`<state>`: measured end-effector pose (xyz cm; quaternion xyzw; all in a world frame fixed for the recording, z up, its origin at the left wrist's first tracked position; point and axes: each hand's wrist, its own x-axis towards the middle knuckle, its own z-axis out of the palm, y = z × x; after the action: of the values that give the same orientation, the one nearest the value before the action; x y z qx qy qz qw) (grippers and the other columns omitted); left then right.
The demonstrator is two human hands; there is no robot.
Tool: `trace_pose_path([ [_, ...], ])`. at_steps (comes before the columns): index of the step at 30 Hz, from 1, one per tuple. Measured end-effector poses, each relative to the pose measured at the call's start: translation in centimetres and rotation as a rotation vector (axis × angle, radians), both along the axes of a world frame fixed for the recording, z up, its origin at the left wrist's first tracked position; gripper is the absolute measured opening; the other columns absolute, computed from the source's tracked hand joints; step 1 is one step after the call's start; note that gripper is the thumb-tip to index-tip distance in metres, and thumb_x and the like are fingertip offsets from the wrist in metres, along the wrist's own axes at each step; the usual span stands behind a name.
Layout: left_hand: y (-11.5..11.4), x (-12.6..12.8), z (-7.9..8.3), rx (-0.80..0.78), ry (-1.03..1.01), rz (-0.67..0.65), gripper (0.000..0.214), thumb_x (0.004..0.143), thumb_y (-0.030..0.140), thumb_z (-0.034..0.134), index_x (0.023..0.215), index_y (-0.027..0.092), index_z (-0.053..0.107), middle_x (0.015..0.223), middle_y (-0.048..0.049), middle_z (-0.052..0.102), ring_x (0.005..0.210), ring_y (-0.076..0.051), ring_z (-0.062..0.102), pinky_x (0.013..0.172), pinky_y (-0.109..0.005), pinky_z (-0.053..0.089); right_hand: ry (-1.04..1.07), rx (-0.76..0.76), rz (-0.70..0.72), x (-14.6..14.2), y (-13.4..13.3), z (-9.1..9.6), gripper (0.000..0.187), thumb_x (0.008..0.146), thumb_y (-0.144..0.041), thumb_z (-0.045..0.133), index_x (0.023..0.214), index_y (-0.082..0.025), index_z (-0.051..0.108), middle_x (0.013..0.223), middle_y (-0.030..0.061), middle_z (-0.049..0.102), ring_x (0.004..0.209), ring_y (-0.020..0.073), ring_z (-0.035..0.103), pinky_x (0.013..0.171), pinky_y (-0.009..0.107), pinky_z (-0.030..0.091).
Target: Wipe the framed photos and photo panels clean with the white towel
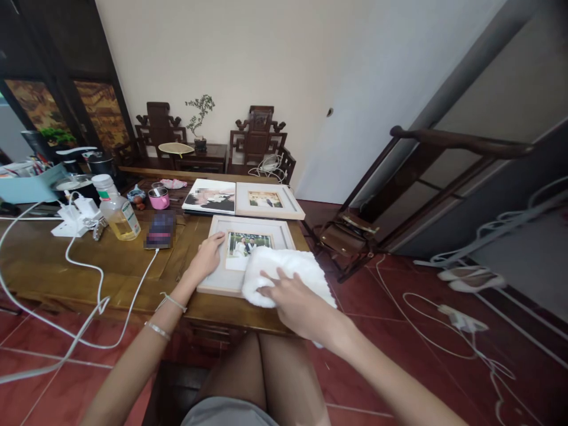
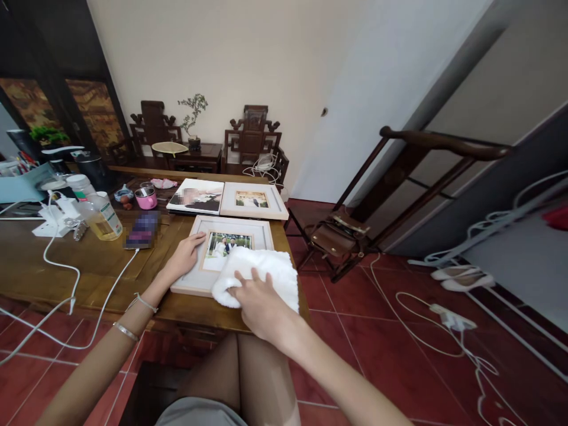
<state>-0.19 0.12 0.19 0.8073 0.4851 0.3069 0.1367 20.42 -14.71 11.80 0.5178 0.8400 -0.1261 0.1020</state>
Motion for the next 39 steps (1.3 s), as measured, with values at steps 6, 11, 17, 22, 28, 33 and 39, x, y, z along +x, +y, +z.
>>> trace_pose_path([
  [6, 0.0, -0.2, 0.9, 0.043, -0.016, -0.056, 0.055, 0.076, -0.002, 0.036, 0.121, 0.014, 0.062, 0.131, -0.0064, 0.056, 0.125, -0.017, 0.049, 0.112, -0.034, 0.034, 0.073, 0.105, 0.099, -5.6, 1.7, -1.8, 0.056, 0.074, -0.004, 0.044, 0.127, -0.016, 0.056, 0.148, 0.0164, 0.036, 0.135, 0.044, 0.027, 0.103, 0.066, 0.025],
  [11, 0.1, -0.4, 0.8, 0.044, -0.007, -0.07, 0.054, 0.077, -0.002, 0.035, 0.123, 0.012, 0.06, 0.133, -0.0078, 0.054, 0.126, -0.019, 0.047, 0.112, -0.035, 0.033, 0.09, 0.108, 0.062, -3.4, 0.7, -2.1, 0.058, 0.07, -0.003, 0.047, 0.125, -0.018, 0.059, 0.146, 0.0155, 0.039, 0.136, 0.0396, 0.029, 0.105, 0.063, 0.026],
  [17, 0.1, -0.3, 0.0, -0.007, -0.013, -0.057, 0.054, 0.079, 0.0, 0.037, 0.125, 0.018, 0.058, 0.137, -0.0055, 0.05, 0.129, -0.02, 0.044, 0.112, -0.041, 0.031, 0.029, 0.13, -0.116, 3.2, 1.6, -1.6, 0.057, 0.069, 0.003, 0.04, 0.117, -0.017, 0.064, 0.141, 0.012, 0.047, 0.135, 0.0318, 0.035, 0.107, 0.053, 0.029],
  [22, -0.6, -0.1, 1.3, 0.055, -0.128, -0.053, 0.045, 0.086, 0.008, 0.035, 0.126, 0.014, 0.056, 0.132, -0.0086, 0.054, 0.125, -0.019, 0.048, 0.11, -0.037, 0.034, 0.014, 0.24, -0.173, 0.4, 5.4, -2.5, 0.056, 0.074, 0.0, 0.041, 0.125, -0.015, 0.058, 0.146, 0.0149, 0.039, 0.134, 0.0382, 0.032, 0.102, 0.062, 0.028],
  [28, -0.9, -0.3, 2.1, 0.084, -0.3, 0.106, 0.039, 0.094, 0.016, 0.03, 0.124, 0.016, 0.054, 0.123, -0.0081, 0.06, 0.114, -0.017, 0.056, 0.102, -0.032, 0.042, 0.142, 0.264, 0.078, -6.5, 5.2, -3.4, 0.053, 0.078, -0.008, 0.042, 0.129, -0.016, 0.054, 0.148, 0.0143, 0.035, 0.135, 0.0402, 0.027, 0.103, 0.063, 0.025],
  [33, -0.8, -0.4, 1.8, 0.117, -0.105, -0.02, 0.039, 0.088, 0.012, 0.041, 0.126, 0.015, 0.052, 0.127, -0.0101, 0.057, 0.12, -0.02, 0.051, 0.106, -0.036, 0.038, 0.077, 0.194, 0.098, -4.7, 2.5, -3.1, 0.053, 0.075, -0.006, 0.044, 0.125, -0.018, 0.058, 0.148, 0.0123, 0.037, 0.136, 0.0401, 0.027, 0.105, 0.062, 0.024],
  [39, -0.5, -0.3, 1.2, 0.083, 0.012, -0.048, 0.035, 0.087, 0.012, 0.042, 0.118, 0.009, 0.059, 0.134, -0.0152, 0.051, 0.129, -0.024, 0.044, 0.111, -0.039, 0.033, -0.004, 0.131, -0.095, 2.1, 0.8, -1.5, 0.056, 0.069, 0.003, 0.04, 0.113, -0.017, 0.067, 0.138, 0.0129, 0.05, 0.135, 0.0337, 0.034, 0.106, 0.056, 0.028],
])
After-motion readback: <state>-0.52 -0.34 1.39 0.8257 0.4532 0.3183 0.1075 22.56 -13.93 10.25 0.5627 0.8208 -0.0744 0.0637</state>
